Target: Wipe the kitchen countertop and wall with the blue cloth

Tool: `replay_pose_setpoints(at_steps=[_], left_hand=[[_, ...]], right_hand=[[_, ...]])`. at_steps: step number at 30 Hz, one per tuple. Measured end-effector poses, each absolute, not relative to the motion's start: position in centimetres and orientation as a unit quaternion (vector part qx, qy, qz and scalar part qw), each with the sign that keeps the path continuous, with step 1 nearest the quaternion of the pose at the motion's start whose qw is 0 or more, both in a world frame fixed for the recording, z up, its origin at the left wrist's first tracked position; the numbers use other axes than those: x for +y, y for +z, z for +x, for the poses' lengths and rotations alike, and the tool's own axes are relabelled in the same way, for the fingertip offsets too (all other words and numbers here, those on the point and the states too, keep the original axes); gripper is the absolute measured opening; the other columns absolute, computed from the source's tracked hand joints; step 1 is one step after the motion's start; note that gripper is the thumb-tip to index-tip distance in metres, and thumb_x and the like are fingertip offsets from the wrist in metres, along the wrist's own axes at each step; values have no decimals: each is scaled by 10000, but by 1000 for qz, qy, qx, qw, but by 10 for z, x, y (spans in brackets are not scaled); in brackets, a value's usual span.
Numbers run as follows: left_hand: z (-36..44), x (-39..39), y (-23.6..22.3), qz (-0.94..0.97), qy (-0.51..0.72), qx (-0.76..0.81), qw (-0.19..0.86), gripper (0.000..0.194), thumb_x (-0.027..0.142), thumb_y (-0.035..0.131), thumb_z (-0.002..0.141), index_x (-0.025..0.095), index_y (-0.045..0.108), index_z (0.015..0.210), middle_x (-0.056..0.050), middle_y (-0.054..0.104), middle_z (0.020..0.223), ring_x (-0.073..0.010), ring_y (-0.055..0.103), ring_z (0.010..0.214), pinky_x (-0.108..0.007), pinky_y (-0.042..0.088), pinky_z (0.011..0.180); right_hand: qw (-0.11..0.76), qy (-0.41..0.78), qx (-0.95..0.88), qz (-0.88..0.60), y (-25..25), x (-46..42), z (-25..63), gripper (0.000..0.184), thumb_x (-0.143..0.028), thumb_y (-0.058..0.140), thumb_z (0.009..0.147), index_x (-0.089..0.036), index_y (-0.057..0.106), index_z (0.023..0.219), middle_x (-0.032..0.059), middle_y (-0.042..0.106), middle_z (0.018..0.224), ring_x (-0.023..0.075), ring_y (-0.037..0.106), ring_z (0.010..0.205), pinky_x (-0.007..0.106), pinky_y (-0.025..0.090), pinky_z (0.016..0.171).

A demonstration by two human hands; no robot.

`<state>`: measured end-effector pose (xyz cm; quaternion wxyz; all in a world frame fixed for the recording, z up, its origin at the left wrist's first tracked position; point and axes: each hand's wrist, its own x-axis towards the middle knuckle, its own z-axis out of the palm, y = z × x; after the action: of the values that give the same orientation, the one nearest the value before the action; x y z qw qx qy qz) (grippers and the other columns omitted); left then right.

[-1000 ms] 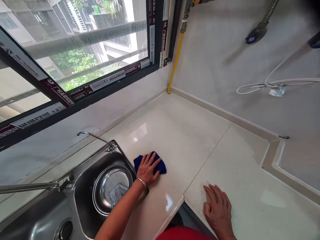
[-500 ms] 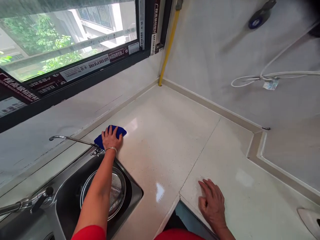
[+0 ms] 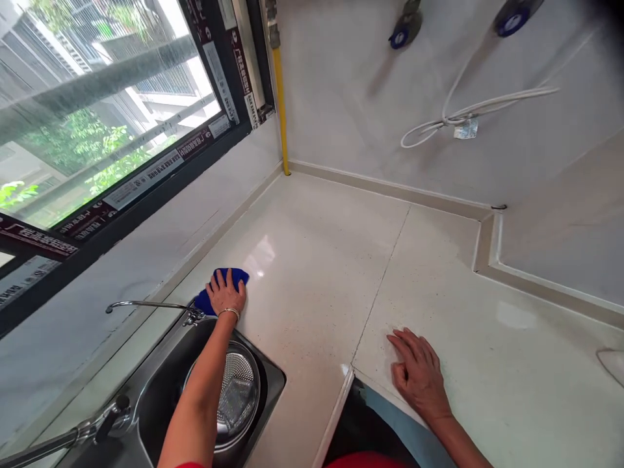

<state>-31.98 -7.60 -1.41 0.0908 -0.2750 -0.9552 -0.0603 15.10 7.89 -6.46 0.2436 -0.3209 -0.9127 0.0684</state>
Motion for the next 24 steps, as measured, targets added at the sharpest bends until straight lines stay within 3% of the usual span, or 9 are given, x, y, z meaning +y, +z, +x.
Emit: replay_pose_setpoints(at_steps=[7, 16, 20, 24], left_hand=[[-211, -63, -15, -379, -44, -922, 69, 613, 434, 489, 908, 252, 409, 1488, -102, 326, 1627, -326, 291, 1497, -546, 243, 1246], [-68, -58, -34, -564, -144, -813, -9, 762, 573, 498, 891, 323, 214, 1553, -104, 161, 1671, -385, 181, 1522, -663, 305, 1210], [-53, -62, -34, -613, -154, -775, -20, 740, 574, 487, 898, 342, 222, 1548, -82, 159, 1672, -374, 208, 1517, -651, 338, 1196], [-89, -73, -29, -648, -144, -748, -25, 673, 567, 515, 892, 403, 306, 1511, -30, 251, 1653, -331, 280, 1503, -612, 357, 1195]], right_hand=[[271, 81, -909, -307, -70, 78, 149, 580, -112, 408, 839, -204, 421, 1411, 116, 547, 1372, 284, 450, 1366, 566, 329, 1184], [292, 68, -906, -299, -80, 81, 148, 539, -151, 420, 827, -198, 467, 1362, 117, 558, 1360, 294, 478, 1338, 560, 336, 1173], [292, 56, -908, -295, -82, 81, 147, 531, -156, 411, 833, -194, 468, 1360, 118, 551, 1371, 293, 474, 1339, 554, 341, 1169], [297, 44, -909, -288, -85, 82, 148, 529, -162, 406, 838, -181, 465, 1363, 128, 548, 1368, 303, 484, 1322, 563, 349, 1159]])
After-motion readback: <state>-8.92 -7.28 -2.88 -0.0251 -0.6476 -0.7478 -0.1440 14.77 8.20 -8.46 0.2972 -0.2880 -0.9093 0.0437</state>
